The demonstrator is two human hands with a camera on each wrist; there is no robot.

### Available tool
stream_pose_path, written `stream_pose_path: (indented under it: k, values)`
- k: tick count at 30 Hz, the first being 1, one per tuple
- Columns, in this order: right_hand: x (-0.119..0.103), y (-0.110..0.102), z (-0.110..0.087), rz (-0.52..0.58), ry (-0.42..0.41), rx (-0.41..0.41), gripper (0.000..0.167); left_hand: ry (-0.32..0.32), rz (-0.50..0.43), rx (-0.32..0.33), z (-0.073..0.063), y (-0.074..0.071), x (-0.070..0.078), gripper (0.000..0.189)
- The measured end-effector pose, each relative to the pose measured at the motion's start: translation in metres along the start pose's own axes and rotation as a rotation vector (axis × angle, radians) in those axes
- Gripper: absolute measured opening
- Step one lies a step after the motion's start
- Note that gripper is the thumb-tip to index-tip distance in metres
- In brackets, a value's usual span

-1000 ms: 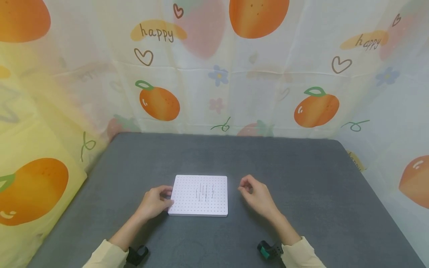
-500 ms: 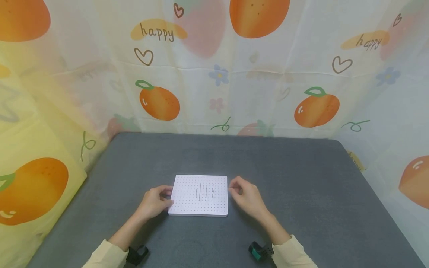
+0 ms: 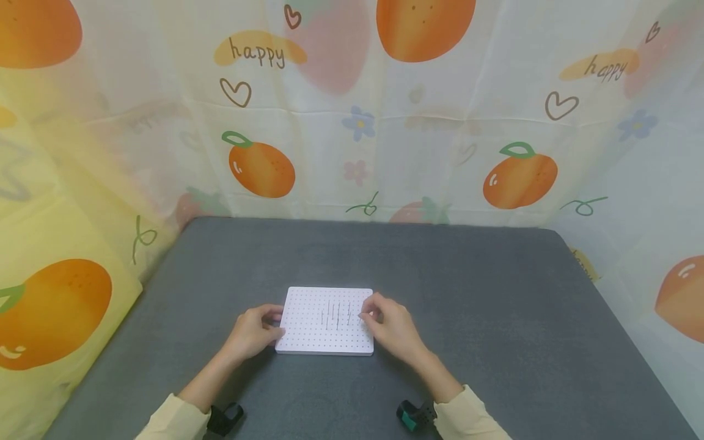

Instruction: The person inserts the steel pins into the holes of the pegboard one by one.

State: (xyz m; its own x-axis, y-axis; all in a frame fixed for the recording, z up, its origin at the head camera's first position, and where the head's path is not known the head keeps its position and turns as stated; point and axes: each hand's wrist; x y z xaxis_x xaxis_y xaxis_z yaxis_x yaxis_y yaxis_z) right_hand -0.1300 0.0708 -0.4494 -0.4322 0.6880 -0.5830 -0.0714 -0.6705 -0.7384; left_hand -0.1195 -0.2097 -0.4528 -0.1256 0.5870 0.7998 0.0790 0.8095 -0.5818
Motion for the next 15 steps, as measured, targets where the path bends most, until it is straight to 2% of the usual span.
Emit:
stream_pose_path:
  k: [5,15]
  values:
    - [-0.0005,0.0048,0.0003,-0.015,-0.043,0.001,0.014,0.000,0.008,0.014,-0.0010,0.0014,0.0007,0.043]
    - [-0.0008,0.0100,-0.0014,-0.018,-0.056,-0.017,0.013,-0.012,0.019,0.011,-0.0009,0.0005,0.0022,0.044]
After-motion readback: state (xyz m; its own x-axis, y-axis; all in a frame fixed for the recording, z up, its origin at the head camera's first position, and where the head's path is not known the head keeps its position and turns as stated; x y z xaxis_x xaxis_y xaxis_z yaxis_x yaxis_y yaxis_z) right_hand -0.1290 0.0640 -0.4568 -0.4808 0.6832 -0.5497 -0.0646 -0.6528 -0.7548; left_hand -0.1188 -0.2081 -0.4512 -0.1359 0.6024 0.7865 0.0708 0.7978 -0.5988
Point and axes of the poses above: each hand's wrist, its own z-axis towards the middle knuckle, its own y-axis out of the palm, x = y × z, and after that the axes turned 6 degrees about -z, right-handed
